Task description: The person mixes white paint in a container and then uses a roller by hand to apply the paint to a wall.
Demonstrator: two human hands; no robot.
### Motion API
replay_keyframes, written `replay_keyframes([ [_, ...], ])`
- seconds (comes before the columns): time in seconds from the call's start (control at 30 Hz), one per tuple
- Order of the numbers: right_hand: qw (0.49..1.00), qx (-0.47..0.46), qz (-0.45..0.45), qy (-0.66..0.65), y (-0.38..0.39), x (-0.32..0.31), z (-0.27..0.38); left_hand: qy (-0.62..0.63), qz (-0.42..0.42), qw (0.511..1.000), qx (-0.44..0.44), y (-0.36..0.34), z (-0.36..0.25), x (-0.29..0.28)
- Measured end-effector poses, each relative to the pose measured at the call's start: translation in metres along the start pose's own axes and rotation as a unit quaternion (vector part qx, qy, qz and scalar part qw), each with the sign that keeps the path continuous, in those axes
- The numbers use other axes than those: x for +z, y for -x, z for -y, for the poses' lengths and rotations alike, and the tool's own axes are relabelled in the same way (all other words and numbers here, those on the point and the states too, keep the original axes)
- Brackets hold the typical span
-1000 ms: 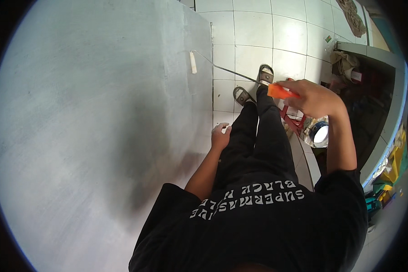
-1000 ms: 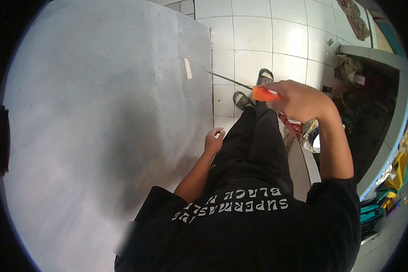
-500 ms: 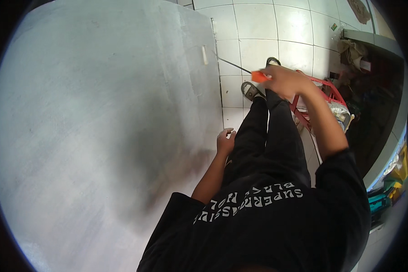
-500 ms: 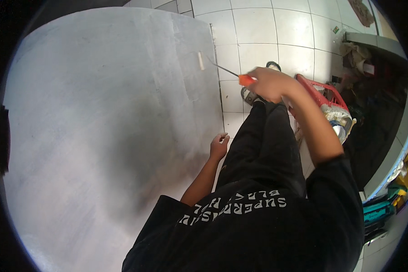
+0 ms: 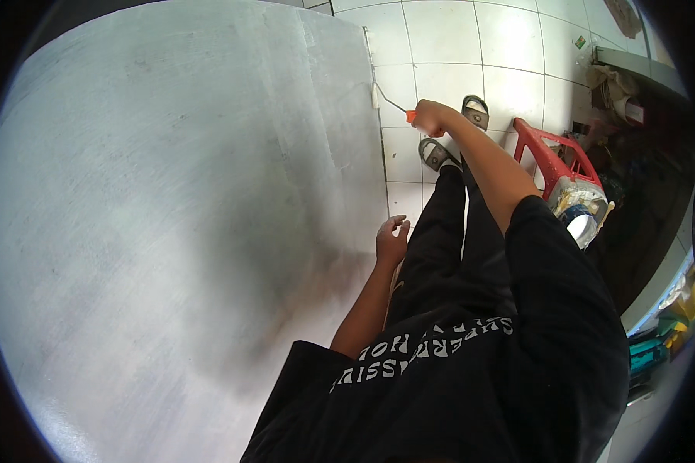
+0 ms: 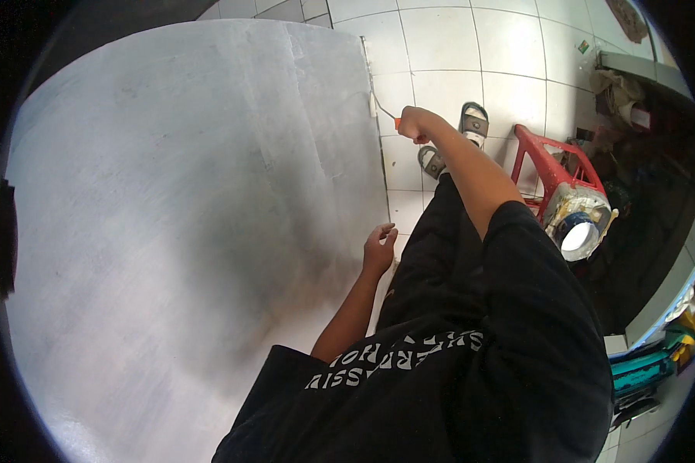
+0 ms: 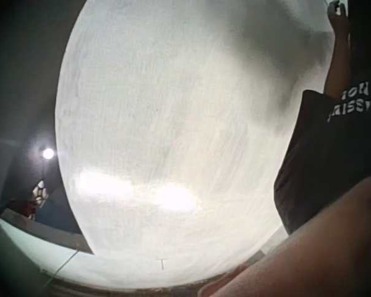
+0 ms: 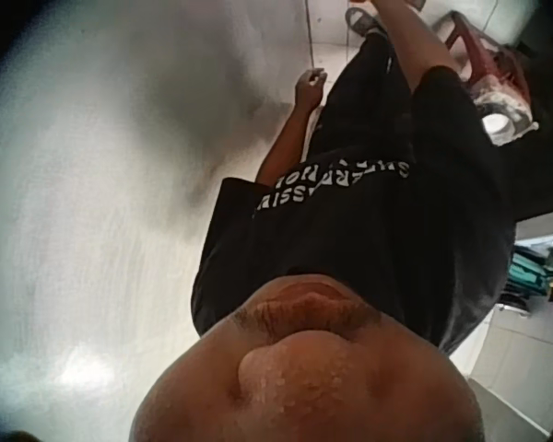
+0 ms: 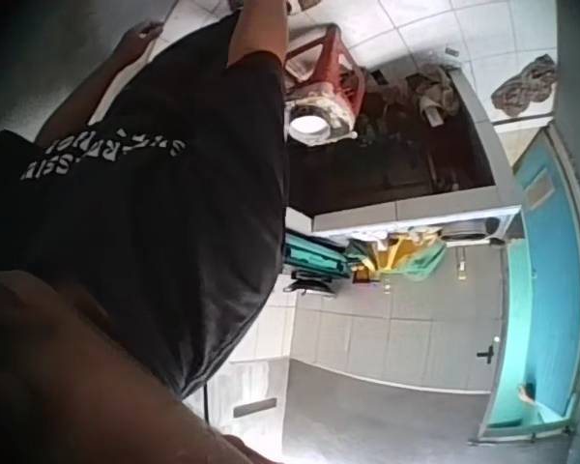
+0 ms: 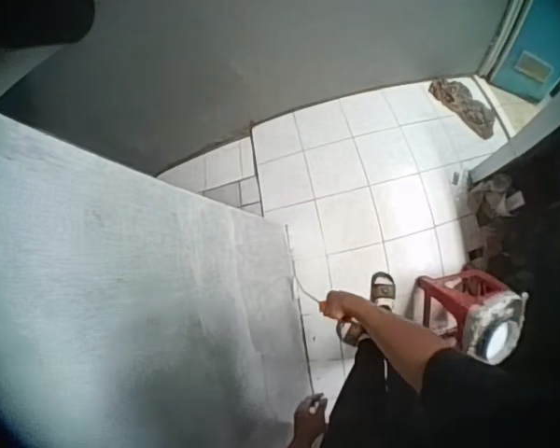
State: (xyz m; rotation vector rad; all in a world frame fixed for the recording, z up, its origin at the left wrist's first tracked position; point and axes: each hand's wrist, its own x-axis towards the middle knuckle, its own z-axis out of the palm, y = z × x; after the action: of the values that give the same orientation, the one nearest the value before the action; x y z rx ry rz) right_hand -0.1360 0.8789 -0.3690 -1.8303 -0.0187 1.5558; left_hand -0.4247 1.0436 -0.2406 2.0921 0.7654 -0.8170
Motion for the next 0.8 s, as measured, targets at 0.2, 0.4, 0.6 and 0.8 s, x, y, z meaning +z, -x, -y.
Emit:
replay_keyframes([
  [0.2, 0.995, -0.072, -0.061, 0.041, 0.166, -0.015, 0.051, 0.03, -0.013, 0.999, -0.018, 0.003, 0.024, 0.0],
  [0.4, 0.99, -0.094, -0.08, 0.068, 0.195, -0.018, 0.023, 0.007, 0.006, 0.999, -0.034, 0.001, 0.044, 0.005],
  [0.6, 0.993, -0.052, -0.102, 0.022, -0.011, 0.028, -0.048, -0.006, 0.024, 1.0, 0.001, -0.006, 0.003, 0.004],
  [0.8, 0.997, 0.011, -0.007, 0.071, 0.044, -0.002, 0.022, 0.013, 0.007, 1.0, 0.008, -0.001, -0.005, -0.003],
])
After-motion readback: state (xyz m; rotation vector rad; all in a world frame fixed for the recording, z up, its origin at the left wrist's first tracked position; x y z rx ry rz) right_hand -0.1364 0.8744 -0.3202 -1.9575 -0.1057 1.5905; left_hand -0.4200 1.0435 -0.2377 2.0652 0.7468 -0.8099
